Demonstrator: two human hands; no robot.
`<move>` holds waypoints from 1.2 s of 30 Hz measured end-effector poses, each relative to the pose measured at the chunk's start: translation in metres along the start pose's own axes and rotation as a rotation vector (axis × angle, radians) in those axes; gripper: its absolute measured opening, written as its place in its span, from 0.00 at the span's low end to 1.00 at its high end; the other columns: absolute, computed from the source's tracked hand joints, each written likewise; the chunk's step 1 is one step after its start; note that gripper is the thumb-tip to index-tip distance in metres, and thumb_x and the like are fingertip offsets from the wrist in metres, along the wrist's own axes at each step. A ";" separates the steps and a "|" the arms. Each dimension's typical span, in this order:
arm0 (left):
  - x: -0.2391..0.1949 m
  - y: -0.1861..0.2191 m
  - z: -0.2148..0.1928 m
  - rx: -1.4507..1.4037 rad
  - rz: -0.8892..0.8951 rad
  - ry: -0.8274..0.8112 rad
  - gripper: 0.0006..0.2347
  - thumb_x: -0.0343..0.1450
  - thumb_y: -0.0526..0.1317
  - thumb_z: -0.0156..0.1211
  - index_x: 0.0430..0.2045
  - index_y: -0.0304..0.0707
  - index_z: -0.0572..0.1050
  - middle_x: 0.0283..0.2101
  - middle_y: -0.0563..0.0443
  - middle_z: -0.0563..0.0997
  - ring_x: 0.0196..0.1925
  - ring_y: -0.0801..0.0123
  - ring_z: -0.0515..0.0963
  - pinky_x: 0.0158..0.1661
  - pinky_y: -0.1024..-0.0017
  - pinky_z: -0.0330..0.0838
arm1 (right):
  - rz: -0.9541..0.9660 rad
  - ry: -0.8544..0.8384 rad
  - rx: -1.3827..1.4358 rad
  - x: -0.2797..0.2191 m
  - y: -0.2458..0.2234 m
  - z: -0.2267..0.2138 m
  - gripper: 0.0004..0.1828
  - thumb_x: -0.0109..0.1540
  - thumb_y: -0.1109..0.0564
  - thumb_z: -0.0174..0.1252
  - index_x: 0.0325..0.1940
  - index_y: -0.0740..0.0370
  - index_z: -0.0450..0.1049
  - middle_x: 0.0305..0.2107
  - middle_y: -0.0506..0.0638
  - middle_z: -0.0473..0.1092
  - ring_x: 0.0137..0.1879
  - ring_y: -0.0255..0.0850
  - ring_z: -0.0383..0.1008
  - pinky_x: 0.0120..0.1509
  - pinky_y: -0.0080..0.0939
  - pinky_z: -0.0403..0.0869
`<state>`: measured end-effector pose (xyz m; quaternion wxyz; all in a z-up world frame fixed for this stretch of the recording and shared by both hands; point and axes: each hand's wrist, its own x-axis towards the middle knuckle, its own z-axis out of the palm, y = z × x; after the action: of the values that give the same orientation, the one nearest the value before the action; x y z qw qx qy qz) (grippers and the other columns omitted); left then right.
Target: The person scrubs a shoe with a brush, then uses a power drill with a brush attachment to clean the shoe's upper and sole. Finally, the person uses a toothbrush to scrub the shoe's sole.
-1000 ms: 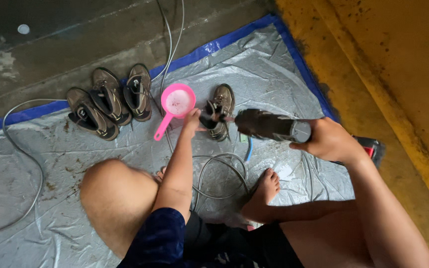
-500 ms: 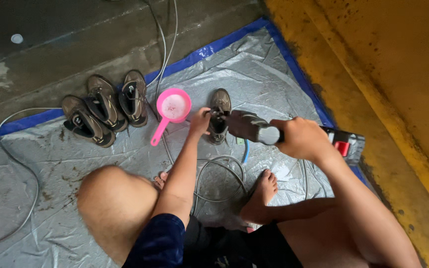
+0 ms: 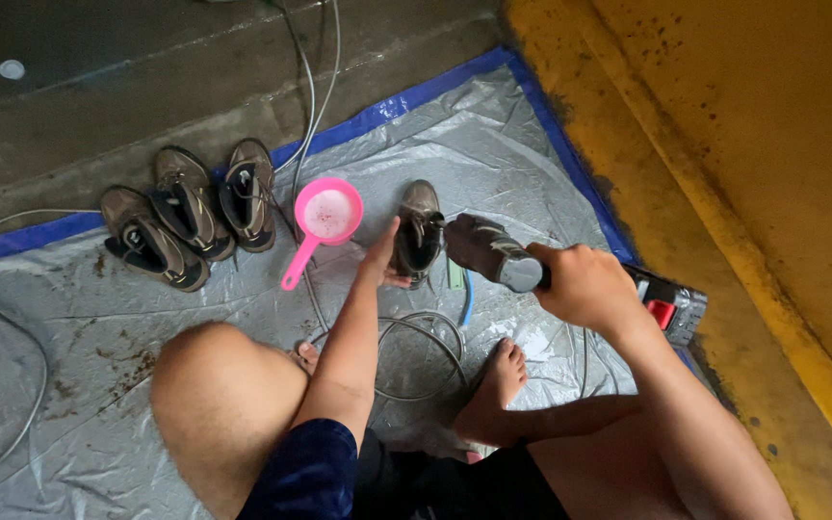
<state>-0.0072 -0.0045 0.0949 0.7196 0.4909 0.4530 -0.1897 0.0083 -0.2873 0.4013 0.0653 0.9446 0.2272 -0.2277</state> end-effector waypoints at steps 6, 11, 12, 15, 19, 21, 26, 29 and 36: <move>0.052 -0.009 0.006 0.167 0.050 -0.096 0.47 0.75 0.63 0.65 0.80 0.26 0.51 0.79 0.16 0.50 0.35 0.23 0.85 0.37 0.40 0.88 | 0.018 -0.027 0.101 0.003 0.003 -0.012 0.34 0.58 0.42 0.66 0.70 0.38 0.77 0.46 0.64 0.83 0.59 0.65 0.83 0.68 0.62 0.78; 0.071 -0.014 0.013 0.098 0.151 -0.050 0.37 0.81 0.52 0.54 0.76 0.15 0.49 0.76 0.09 0.52 0.38 0.18 0.82 0.35 0.37 0.87 | 0.033 -0.019 0.139 -0.004 0.005 -0.022 0.35 0.58 0.42 0.67 0.71 0.40 0.77 0.47 0.65 0.83 0.60 0.65 0.82 0.69 0.63 0.78; 0.076 -0.017 0.016 0.063 0.199 -0.017 0.38 0.80 0.52 0.59 0.75 0.12 0.53 0.75 0.09 0.54 0.42 0.18 0.82 0.35 0.36 0.87 | 0.038 -0.007 0.158 -0.007 0.005 -0.026 0.36 0.57 0.42 0.68 0.71 0.40 0.77 0.48 0.65 0.83 0.60 0.65 0.82 0.69 0.63 0.77; 0.088 -0.021 0.009 -0.007 0.336 -0.132 0.37 0.83 0.50 0.57 0.81 0.26 0.46 0.79 0.16 0.51 0.43 0.36 0.89 0.45 0.45 0.91 | 0.054 0.017 0.175 -0.007 0.019 -0.024 0.36 0.58 0.42 0.68 0.72 0.43 0.76 0.49 0.65 0.82 0.61 0.65 0.81 0.70 0.64 0.77; 0.077 -0.038 0.002 -0.227 0.631 -0.174 0.29 0.83 0.33 0.52 0.82 0.34 0.51 0.80 0.17 0.53 0.75 0.18 0.63 0.68 0.30 0.67 | 0.053 0.026 0.196 -0.001 0.016 -0.018 0.37 0.58 0.39 0.67 0.73 0.40 0.76 0.50 0.65 0.82 0.62 0.65 0.80 0.71 0.65 0.76; 0.080 -0.064 -0.008 -0.445 0.663 -0.164 0.30 0.82 0.21 0.41 0.82 0.44 0.52 0.78 0.27 0.57 0.77 0.37 0.64 0.75 0.31 0.50 | 0.038 0.023 0.181 0.002 0.014 -0.010 0.37 0.58 0.38 0.67 0.72 0.40 0.76 0.50 0.63 0.82 0.62 0.62 0.81 0.71 0.63 0.76; 0.122 -0.098 -0.028 -0.210 0.652 0.002 0.33 0.73 0.25 0.52 0.78 0.48 0.59 0.76 0.26 0.59 0.79 0.27 0.60 0.68 0.23 0.62 | 0.019 -0.007 0.176 -0.001 0.009 -0.010 0.35 0.57 0.37 0.68 0.69 0.41 0.78 0.47 0.60 0.84 0.60 0.60 0.82 0.69 0.61 0.78; 0.070 -0.066 -0.017 -0.060 0.761 -0.011 0.41 0.69 0.31 0.67 0.80 0.43 0.51 0.78 0.25 0.57 0.81 0.29 0.58 0.72 0.29 0.59 | 0.009 -0.021 0.190 -0.001 0.010 -0.005 0.36 0.55 0.35 0.70 0.68 0.38 0.79 0.46 0.58 0.84 0.60 0.59 0.83 0.69 0.60 0.78; 0.054 -0.048 -0.018 0.019 0.978 0.370 0.48 0.63 0.55 0.85 0.76 0.35 0.61 0.73 0.23 0.69 0.79 0.37 0.65 0.78 0.45 0.56 | -0.042 -0.046 0.149 0.015 0.014 0.019 0.29 0.56 0.36 0.68 0.60 0.44 0.84 0.45 0.57 0.85 0.59 0.59 0.84 0.65 0.61 0.80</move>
<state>-0.0218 -0.0006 0.0220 0.6276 0.6768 0.2889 0.2543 0.0190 -0.2981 0.3780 -0.0049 0.9365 0.2277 -0.2667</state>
